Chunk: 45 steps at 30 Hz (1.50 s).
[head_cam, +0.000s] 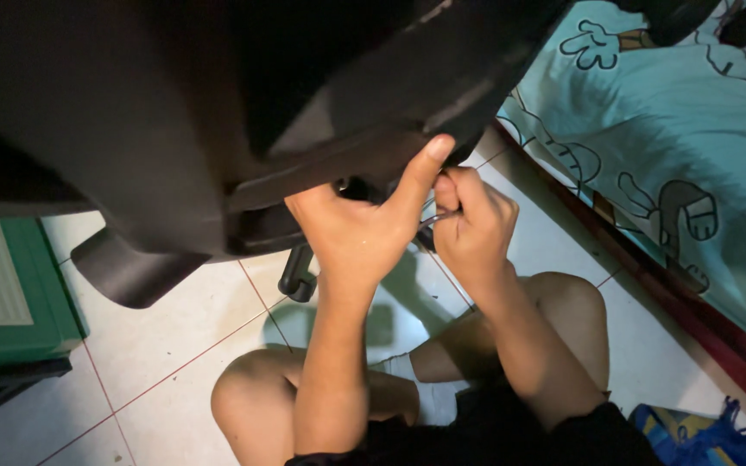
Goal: The person assembles an office chair by attaching the seat to the base using an Allen key. They insert bolts and tighten them while sitting on the floor, working on the underside of the chair.
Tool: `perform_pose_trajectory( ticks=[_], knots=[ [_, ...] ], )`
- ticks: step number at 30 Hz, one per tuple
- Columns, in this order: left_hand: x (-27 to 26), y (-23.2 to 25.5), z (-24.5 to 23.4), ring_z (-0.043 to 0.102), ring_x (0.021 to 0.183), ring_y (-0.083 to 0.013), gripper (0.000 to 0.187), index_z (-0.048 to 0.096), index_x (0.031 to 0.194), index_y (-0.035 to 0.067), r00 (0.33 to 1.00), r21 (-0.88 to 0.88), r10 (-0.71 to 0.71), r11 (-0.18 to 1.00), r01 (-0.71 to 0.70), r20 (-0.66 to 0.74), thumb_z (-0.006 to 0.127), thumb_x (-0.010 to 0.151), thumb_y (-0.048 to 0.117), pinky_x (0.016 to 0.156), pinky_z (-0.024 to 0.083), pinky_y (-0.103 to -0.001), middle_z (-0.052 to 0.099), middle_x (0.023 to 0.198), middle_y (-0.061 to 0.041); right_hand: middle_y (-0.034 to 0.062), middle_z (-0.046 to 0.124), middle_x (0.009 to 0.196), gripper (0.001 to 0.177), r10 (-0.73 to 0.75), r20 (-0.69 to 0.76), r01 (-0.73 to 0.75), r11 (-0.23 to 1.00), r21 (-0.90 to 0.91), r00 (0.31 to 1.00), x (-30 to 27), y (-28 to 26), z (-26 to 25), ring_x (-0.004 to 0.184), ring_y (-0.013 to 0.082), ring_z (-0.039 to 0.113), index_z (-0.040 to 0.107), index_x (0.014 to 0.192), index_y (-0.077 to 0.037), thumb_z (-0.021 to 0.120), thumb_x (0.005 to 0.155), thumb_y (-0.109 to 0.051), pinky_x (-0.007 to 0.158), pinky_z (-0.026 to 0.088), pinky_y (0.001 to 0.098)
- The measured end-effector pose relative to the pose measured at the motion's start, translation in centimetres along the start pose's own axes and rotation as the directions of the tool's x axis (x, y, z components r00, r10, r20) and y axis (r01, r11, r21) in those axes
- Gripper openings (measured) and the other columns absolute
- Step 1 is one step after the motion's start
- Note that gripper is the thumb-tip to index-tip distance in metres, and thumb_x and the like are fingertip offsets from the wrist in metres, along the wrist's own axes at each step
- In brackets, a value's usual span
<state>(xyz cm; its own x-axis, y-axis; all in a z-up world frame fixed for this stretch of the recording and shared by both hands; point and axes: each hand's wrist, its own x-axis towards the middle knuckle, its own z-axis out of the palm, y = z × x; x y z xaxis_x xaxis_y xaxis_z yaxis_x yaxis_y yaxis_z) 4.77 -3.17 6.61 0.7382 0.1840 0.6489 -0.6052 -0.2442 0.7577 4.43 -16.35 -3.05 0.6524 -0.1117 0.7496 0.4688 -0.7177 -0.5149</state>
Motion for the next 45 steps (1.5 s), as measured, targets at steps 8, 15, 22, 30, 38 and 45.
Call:
perform_pose_trajectory(
  ticks=[8, 15, 22, 30, 38, 45],
  knots=[
    [-0.1, 0.7, 0.9, 0.072, 0.069, -0.0102, 0.023, 0.075, 0.095, 0.003, 0.999, -0.007, -0.039, 0.999, 0.039, -0.017, 0.093, 0.086, 0.015, 0.07, 0.056, -0.021, 0.076, 0.085, -0.002, 0.0159, 0.066, 0.081, 0.012, 0.048, 0.102, -0.055, 0.996, 0.067, 0.994, 0.8, -0.7, -1.5, 0.059, 0.0354, 0.059, 0.062, 0.1, 0.0, 0.068, 0.091, -0.005, 0.055, 0.046, 0.0426],
    [-0.4, 0.4, 0.9, 0.072, 0.077, -0.0115, 0.024, 0.073, 0.096, 0.0, 1.0, -0.023, 0.005, 1.0, -0.005, -0.029, 0.093, 0.089, 0.013, 0.076, 0.057, -0.023, 0.075, 0.088, -0.004, 0.015, 0.06, 0.078, 0.016, 0.041, 0.093, -0.04, 0.999, -0.014, 0.995, 0.1, 0.7, -0.7, 0.067, 0.0376, 0.059, 0.056, 0.089, -0.006, 0.066, 0.1, -0.001, 0.061, 0.045, 0.0422],
    [-0.5, 0.3, 0.8, 0.072, 0.074, -0.0108, 0.024, 0.073, 0.1, 0.001, 0.997, -0.069, -0.068, 0.995, 0.067, -0.019, 0.092, 0.089, 0.013, 0.073, 0.057, -0.023, 0.076, 0.086, -0.004, 0.0138, 0.066, 0.08, 0.015, 0.064, 0.081, -0.074, 0.989, 0.127, 0.995, 0.0, 0.0, -1.3, 0.052, 0.0248, 0.053, 0.06, 0.099, 0.001, 0.072, 0.09, 0.0, 0.052, 0.043, 0.0372],
    [-0.6, -0.3, 0.6, 0.073, 0.082, -0.0123, 0.031, 0.071, 0.105, 0.0, 0.996, -0.08, -0.063, 0.995, 0.058, -0.061, 0.093, 0.088, 0.015, 0.079, 0.059, -0.025, 0.076, 0.095, -0.005, 0.0111, 0.063, 0.078, 0.022, 0.03, 0.165, -0.02, 0.998, -0.065, 0.986, 0.1, 0.7, -1.4, 0.068, 0.0324, 0.061, 0.057, 0.094, -0.01, 0.073, 0.108, -0.011, 0.06, 0.045, 0.0377],
    [-0.5, -0.2, 0.2, 0.073, 0.078, -0.0115, 0.026, 0.073, 0.098, 0.001, 0.996, -0.096, -0.08, 0.993, 0.075, -0.048, 0.093, 0.088, 0.014, 0.077, 0.059, -0.024, 0.077, 0.091, -0.004, 0.0115, 0.067, 0.082, 0.015, 0.123, 0.176, -0.136, 0.989, 0.061, 0.977, -0.2, -0.1, -1.3, 0.055, 0.0277, 0.058, 0.059, 0.106, -0.003, 0.07, 0.098, -0.01, 0.054, 0.045, 0.0383],
    [-0.4, 0.2, 0.3, 0.073, 0.076, -0.0106, 0.024, 0.074, 0.098, 0.002, 0.999, -0.056, -0.026, 0.998, 0.024, -0.043, 0.092, 0.088, 0.014, 0.075, 0.058, -0.022, 0.077, 0.088, -0.003, 0.0127, 0.066, 0.081, 0.018, 0.144, 0.169, -0.154, 0.987, 0.049, 0.975, 0.3, -0.4, -1.9, 0.056, 0.0301, 0.058, 0.059, 0.106, -0.003, 0.071, 0.096, -0.012, 0.054, 0.046, 0.0399]
  ],
)
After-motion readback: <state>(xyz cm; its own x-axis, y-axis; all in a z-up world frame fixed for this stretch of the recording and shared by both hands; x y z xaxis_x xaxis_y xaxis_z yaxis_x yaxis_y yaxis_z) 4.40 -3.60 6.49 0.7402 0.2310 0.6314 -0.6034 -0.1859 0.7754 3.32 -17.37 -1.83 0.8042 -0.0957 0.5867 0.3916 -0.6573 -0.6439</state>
